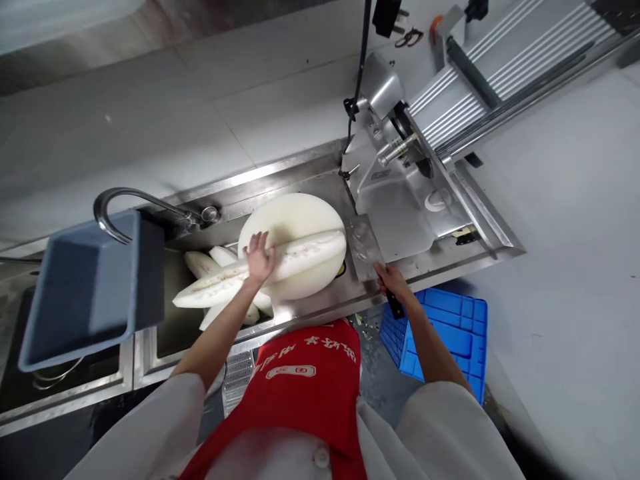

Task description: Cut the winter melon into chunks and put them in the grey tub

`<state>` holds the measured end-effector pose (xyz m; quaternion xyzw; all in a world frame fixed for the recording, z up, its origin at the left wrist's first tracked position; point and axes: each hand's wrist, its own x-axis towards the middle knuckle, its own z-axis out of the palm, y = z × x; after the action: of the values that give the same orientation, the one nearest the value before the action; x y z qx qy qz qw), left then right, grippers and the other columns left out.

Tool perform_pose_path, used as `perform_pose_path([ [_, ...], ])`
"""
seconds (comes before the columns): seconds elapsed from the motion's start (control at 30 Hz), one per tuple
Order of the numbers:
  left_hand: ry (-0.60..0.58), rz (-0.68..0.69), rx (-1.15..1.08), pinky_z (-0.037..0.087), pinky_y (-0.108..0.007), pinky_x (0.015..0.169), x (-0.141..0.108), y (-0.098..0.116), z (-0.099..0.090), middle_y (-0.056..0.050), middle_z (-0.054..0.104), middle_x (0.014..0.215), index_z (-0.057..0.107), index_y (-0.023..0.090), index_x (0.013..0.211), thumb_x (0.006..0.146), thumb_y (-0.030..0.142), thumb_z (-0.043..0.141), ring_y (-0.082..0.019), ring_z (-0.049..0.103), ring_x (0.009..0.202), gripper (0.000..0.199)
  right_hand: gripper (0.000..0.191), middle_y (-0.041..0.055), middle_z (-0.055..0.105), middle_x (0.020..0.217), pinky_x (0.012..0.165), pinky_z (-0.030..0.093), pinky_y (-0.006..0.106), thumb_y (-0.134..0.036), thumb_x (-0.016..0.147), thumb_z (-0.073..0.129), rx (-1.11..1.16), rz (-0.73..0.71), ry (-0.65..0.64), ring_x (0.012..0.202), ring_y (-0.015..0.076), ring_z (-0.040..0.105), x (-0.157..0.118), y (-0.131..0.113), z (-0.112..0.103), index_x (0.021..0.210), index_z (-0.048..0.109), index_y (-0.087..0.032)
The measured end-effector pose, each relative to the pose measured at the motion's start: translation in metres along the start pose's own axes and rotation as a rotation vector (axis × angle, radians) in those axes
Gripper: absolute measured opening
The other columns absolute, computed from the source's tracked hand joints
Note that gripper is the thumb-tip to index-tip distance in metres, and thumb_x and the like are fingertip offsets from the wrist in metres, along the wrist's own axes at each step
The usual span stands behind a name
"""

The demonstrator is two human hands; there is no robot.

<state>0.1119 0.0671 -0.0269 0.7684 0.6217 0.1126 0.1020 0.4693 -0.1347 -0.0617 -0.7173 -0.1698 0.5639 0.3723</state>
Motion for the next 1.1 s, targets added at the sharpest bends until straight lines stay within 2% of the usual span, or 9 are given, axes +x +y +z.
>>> perform_pose_path([
  [0.07, -0.065, 0.004, 0.014, 0.021, -0.063, 0.123, 0.003, 0.048, 0.023, -0.015, 0.025, 0.169, 0.036, 0.016, 0.161, 0.102, 0.038, 0.037, -0.032, 0.017, 0.159, 0.063, 0.057, -0.0101, 0.043, 0.049, 0.031, 0.031, 0.019, -0.070, 0.082, 0.073, -0.008, 0.018, -0.045, 0.035, 0.0071, 0.035, 0.009, -0.009, -0.009, 0.079, 0.037, -0.026],
  [0.1, -0.096, 0.001, 0.019, 0.019, -0.065, 0.123, 0.004, 0.065, 0.033, -0.015, 0.018, 0.171, 0.031, 0.016, 0.163, 0.103, 0.038, 0.036, -0.032, 0.012, 0.160, 0.065, 0.058, -0.0100, 0.043, 0.049, 0.031, 0.030, 0.019, -0.071, 0.081, 0.074, -0.016, 0.023, -0.069, 0.035, 0.0069, 0.035, 0.013, -0.012, -0.014, 0.078, 0.037, -0.026],
  [0.2, -0.147, -0.011, 0.048, 0.013, -0.068, 0.123, 0.004, 0.088, 0.053, -0.015, 0.008, 0.172, 0.025, 0.015, 0.165, 0.103, 0.039, 0.034, -0.033, 0.004, 0.161, 0.066, 0.061, -0.0094, 0.044, 0.049, 0.030, 0.029, 0.019, -0.072, 0.078, 0.077, -0.081, 0.017, -0.133, 0.035, 0.0067, 0.036, 0.019, -0.019, -0.030, 0.077, 0.037, -0.026],
  [0.37, -0.124, 0.011, 0.107, 0.007, -0.068, 0.124, -0.001, 0.086, 0.063, -0.016, 0.009, 0.172, 0.026, 0.015, 0.165, 0.104, 0.041, 0.034, -0.031, 0.002, 0.161, 0.066, 0.060, -0.0093, 0.044, 0.052, 0.030, 0.029, 0.019, -0.073, 0.079, 0.076, -0.158, 0.027, -0.187, 0.035, 0.0063, 0.036, 0.024, -0.029, -0.051, 0.079, 0.038, -0.026],
  [0.47, -0.125, 0.007, 0.092, 0.006, -0.068, 0.125, -0.001, 0.087, 0.062, -0.014, 0.009, 0.172, 0.025, 0.018, 0.165, 0.105, 0.040, 0.033, -0.031, 0.000, 0.161, 0.065, 0.059, -0.0089, 0.044, 0.052, 0.031, 0.030, 0.019, -0.071, 0.081, 0.075, -0.187, 0.040, -0.219, 0.036, 0.0065, 0.037, 0.028, -0.037, -0.051, 0.079, 0.038, -0.026],
  [0.7, -0.141, -0.003, 0.091, 0.005, -0.069, 0.124, 0.000, 0.091, 0.059, -0.012, 0.009, 0.173, 0.023, 0.020, 0.166, 0.106, 0.039, 0.027, -0.030, 0.001, 0.161, 0.062, 0.051, -0.0091, 0.042, 0.048, 0.032, 0.031, 0.021, -0.064, 0.090, 0.068, -0.238, -0.001, -0.158, 0.034, 0.0080, 0.037, 0.046, -0.051, -0.016, 0.079, 0.036, -0.026],
  [0.9, -0.141, -0.026, 0.114, 0.004, -0.067, 0.125, 0.001, 0.092, 0.063, -0.011, 0.009, 0.173, 0.021, 0.023, 0.166, 0.107, 0.039, 0.028, -0.028, -0.001, 0.161, 0.062, 0.050, -0.0091, 0.042, 0.048, 0.032, 0.031, 0.021, -0.064, 0.089, 0.068, -0.259, 0.012, -0.169, 0.035, 0.0089, 0.038, 0.046, -0.046, -0.012, 0.081, 0.037, -0.026],
  [1.1, -0.143, -0.030, 0.061, 0.002, -0.067, 0.126, 0.000, 0.089, 0.059, -0.010, 0.008, 0.173, 0.020, 0.022, 0.166, 0.107, 0.038, 0.027, -0.028, -0.003, 0.161, 0.062, 0.049, -0.0101, 0.039, 0.046, 0.032, 0.029, 0.020, -0.066, 0.090, 0.066, -0.249, -0.118, -0.181, 0.033, 0.0088, 0.037, 0.063, -0.051, 0.032, 0.083, 0.039, -0.026],
])
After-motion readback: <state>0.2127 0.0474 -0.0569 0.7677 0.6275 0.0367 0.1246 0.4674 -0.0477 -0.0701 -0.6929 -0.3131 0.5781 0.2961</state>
